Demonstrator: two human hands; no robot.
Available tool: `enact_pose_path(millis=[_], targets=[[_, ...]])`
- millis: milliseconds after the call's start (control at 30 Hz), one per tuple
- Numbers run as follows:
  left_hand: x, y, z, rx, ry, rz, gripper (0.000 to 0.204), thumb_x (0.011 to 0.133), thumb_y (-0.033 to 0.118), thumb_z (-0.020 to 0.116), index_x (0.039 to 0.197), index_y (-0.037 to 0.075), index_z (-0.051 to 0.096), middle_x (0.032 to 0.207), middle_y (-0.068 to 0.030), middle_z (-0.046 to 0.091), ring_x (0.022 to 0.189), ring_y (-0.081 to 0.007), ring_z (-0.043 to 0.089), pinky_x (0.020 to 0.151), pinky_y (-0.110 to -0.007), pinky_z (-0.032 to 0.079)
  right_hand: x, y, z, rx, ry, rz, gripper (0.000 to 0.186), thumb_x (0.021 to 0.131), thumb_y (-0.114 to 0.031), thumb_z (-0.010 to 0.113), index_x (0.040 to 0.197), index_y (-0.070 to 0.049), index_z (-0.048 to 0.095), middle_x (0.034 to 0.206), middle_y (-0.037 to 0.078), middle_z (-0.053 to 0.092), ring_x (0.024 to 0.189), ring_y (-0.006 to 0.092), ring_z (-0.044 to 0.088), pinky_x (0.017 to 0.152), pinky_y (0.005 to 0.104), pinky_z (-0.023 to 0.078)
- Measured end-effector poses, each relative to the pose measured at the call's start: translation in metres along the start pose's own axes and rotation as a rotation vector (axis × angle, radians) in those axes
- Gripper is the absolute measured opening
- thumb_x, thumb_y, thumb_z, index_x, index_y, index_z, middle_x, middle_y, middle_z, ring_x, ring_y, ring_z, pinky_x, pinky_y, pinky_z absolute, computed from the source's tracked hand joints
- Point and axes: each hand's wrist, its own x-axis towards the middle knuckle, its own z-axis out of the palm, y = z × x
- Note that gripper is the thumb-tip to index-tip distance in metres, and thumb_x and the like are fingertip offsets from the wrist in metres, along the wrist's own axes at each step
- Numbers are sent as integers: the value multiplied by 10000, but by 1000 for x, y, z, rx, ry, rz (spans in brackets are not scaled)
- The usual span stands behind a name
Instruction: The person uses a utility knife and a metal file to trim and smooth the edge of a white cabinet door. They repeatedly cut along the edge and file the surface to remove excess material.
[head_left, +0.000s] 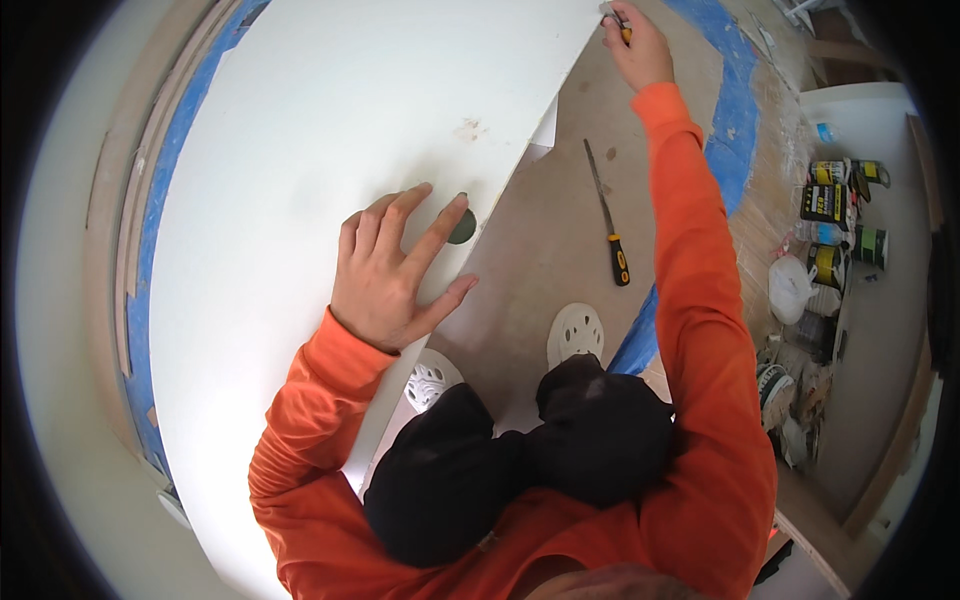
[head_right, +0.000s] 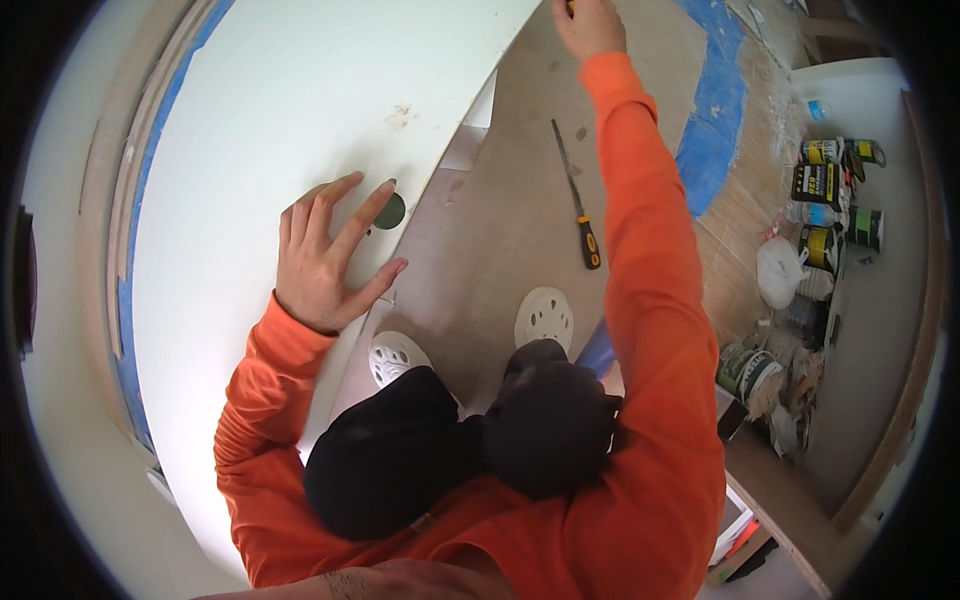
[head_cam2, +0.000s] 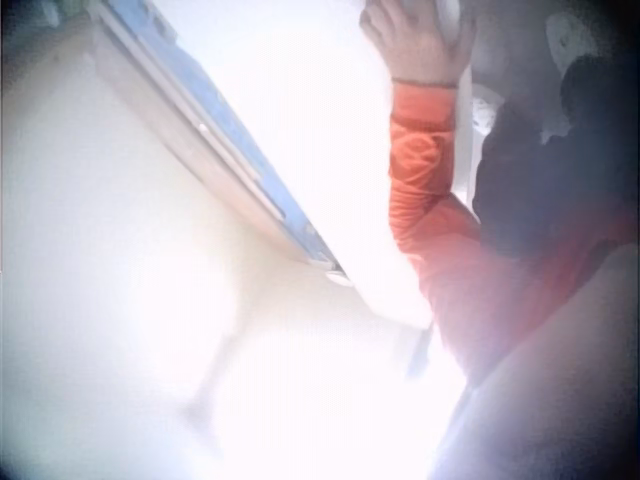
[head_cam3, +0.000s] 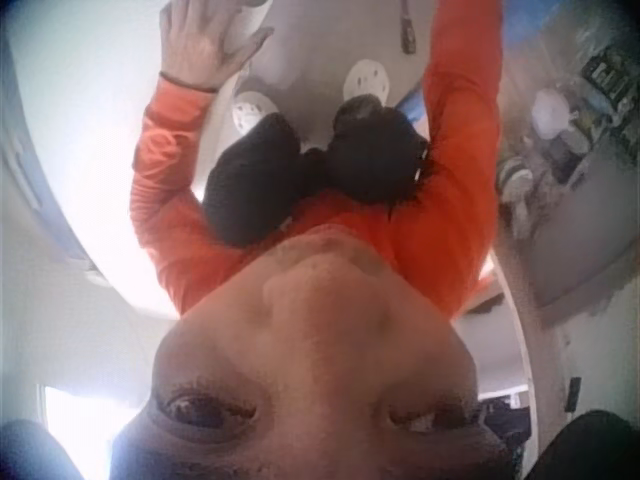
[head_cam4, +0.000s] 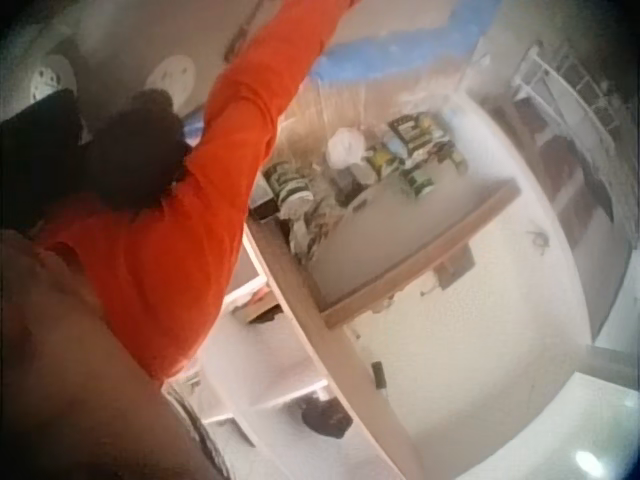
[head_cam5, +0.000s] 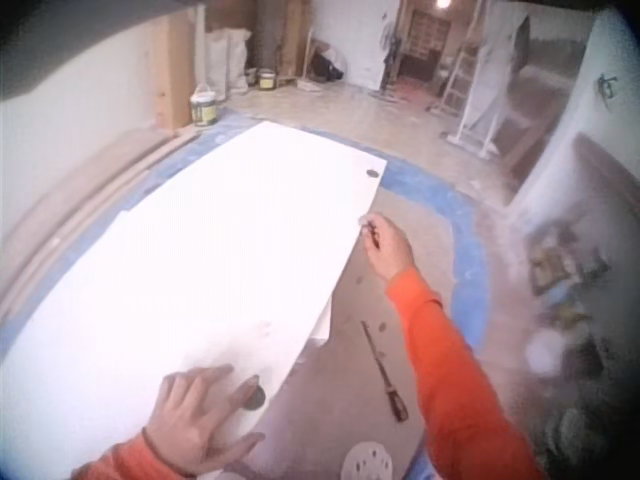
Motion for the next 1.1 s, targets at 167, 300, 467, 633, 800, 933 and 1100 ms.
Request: enact_pose_path(millis=[167,300,467,633,800,933,1100], targets=[[-6,-4,3,7,18,15,643,738,339,730,1320,126,558,1290,-127,501,1098,-310,483,934,-413,371,-1,-17,-2,-228,9,-50,138,900,-120,547,1017,-70,603,926,186,657,779,362,643,698,413,523],[-7,-5,4,-9,33,25,647,742,336,730,1324,123,548,1290,-124,500,1100,-306,483,933,-413,371,0,-10,-1,-390,58,-216,136,905,-122,565,1009,-52,616,943,179,662,773,336,655,694,398,527],[-9,-7,5,-30,41,21,649,742,335,730,1324,118,541,1286,-122,500,1100,-302,485,925,-411,374,-3,-15,4,-520,-4,-105,173,921,-189,543,1073,-120,590,944,79,684,832,317,647,702,414,504],[-11,-10,6,-44,64,26,657,742,340,729,1329,115,537,1284,-120,501,1094,-297,488,918,-411,380,-15,-32,3,-504,-18,-108,130,909,-154,546,1023,-126,602,947,58,690,844,310,647,698,407,508],[-11,-9,5,-78,85,58,601,755,314,726,1311,160,560,1270,-102,512,1081,-283,498,909,-400,390,-29,-48,1,-466,-27,-86,135,903,-142,552,1027,-132,603,913,55,692,825,305,651,690,409,511],[-10,-8,10,-59,125,157,479,775,260,716,1237,180,620,1213,-66,551,1048,-259,524,863,-378,420,-49,-62,2,-446,16,-131,140,899,-137,558,1030,-136,608,891,62,692,790,310,651,664,404,511],[-15,-12,12,-12,134,123,250,794,151,700,1041,124,683,1080,-52,586,948,-229,553,774,-338,453,-70,-89,-7,-306,-134,-102,153,907,-162,563,1055,-137,591,958,59,683,779,318,651,667,413,512]])
